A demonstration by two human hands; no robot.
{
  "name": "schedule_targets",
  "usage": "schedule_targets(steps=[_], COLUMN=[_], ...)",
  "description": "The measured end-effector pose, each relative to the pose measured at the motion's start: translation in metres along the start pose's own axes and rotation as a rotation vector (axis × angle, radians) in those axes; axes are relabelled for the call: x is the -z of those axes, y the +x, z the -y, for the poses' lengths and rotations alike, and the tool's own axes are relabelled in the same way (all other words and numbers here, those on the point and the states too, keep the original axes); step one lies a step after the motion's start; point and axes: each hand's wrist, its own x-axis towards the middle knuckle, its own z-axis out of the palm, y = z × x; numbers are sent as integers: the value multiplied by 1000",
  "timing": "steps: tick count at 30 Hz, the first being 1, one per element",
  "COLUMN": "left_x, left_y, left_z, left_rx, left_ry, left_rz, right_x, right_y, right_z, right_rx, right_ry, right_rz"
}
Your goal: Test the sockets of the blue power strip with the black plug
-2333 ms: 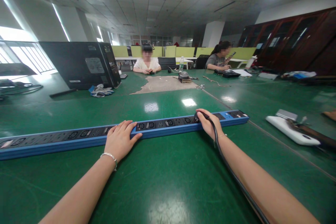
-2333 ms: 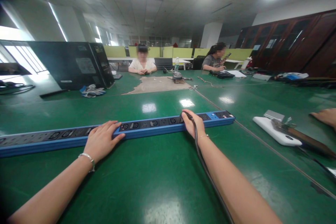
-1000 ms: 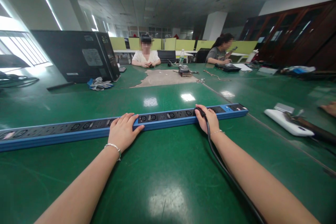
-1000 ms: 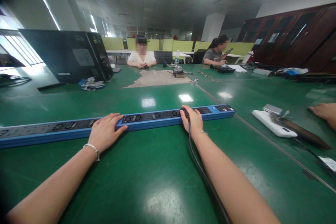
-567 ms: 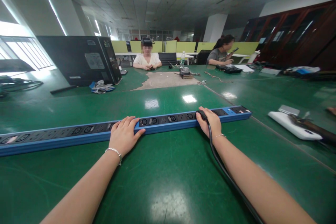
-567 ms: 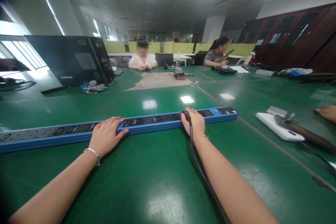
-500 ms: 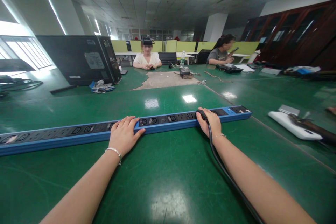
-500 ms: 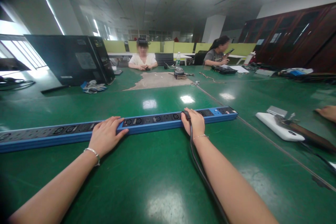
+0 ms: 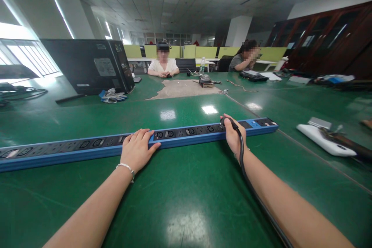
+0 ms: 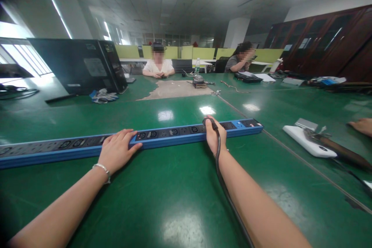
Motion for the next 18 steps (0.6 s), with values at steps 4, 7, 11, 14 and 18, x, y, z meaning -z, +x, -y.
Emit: schedule_targets(steps=[4,7,11,14,18], left_x=[0,0,0,0,-1], left_y=[0,0,-1,-1,-1], left_z=[0,-1,-1,0,-1], left_rx=[-1,7,-7,-12,-18], left_ry=[-1,-15,-31,-29,-42], left_rz=[-5,-7,-22,-32,-48], right_x=[-30,-56,-82,-92,-98], right_y=[-19,-34,-46,-47,-47], right_z=[23,42,64,73,76], right_rx=[39,92,112,127,182], right_ry=[63,25,-164,-323,-495], right_rz=[251,409,458,426,392])
